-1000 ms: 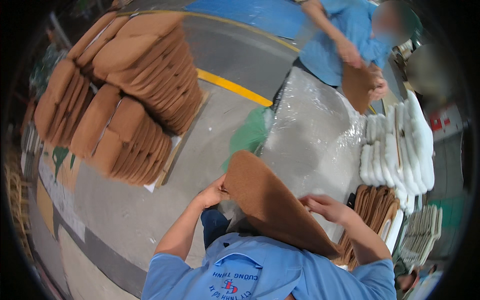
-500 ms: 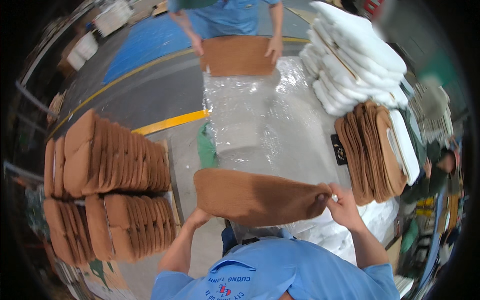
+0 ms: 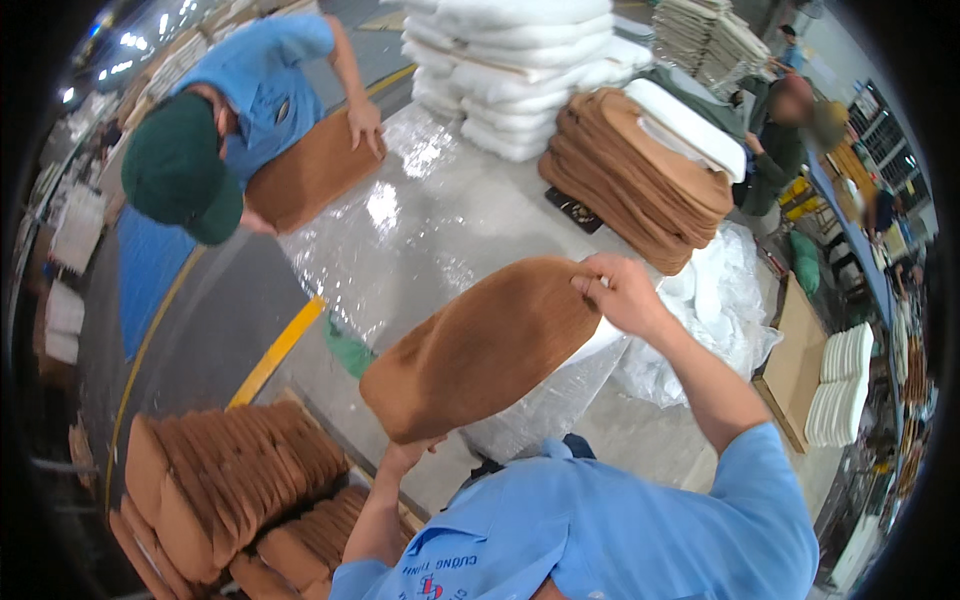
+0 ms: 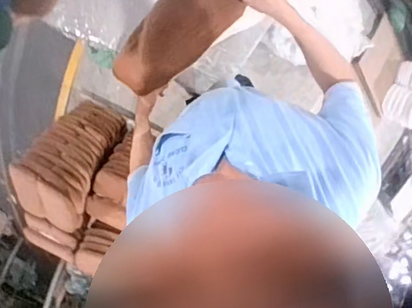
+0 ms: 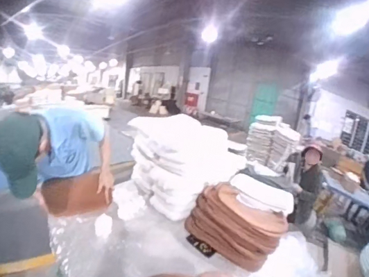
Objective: The person repeatedly picks up brown fabric covers and white foam inserts, inserts the foam into the covers, and stacks the finished cushions. The person works at a table in a factory setting with other workers nearby.
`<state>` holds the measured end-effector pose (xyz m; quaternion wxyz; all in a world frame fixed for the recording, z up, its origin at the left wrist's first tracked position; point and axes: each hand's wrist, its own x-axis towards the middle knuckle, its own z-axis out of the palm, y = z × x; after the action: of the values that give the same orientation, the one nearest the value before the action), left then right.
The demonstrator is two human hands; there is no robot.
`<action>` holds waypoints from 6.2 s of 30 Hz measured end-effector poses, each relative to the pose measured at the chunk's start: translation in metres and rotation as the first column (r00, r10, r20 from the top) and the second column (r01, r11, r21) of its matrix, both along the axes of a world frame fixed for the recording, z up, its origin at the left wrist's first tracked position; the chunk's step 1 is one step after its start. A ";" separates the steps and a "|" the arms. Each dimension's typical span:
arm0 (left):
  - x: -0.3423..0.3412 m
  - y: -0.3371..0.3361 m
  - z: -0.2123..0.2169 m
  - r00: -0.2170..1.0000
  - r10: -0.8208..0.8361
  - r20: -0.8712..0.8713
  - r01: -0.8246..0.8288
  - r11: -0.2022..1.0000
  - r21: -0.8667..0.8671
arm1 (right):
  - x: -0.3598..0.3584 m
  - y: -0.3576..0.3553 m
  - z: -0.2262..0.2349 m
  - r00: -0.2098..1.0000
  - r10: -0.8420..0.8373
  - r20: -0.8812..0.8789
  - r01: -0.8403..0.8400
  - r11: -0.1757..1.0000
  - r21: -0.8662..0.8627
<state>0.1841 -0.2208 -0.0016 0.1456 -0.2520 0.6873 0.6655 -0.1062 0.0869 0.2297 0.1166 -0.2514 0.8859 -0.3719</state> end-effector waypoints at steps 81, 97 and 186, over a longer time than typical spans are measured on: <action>-0.194 0.165 0.192 -0.195 -0.981 -0.007 0.236 -0.040 -0.971 | 0.241 0.078 -0.048 0.948 -0.229 -0.219 0.028 0.749 -0.662; -0.200 0.141 0.190 0.335 -0.860 -0.385 0.942 0.301 0.147 | 0.168 0.104 -0.101 0.746 0.156 0.648 0.446 0.605 -0.660; -0.223 0.223 0.214 -0.138 -0.942 0.307 0.929 -0.230 -0.289 | 0.224 0.042 -0.170 0.738 -0.050 0.673 0.661 0.255 -0.706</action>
<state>-0.0390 0.0024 0.2120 0.5279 0.3404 0.7618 0.1587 0.1181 0.1284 0.0597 0.0978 0.0604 0.4783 -0.8706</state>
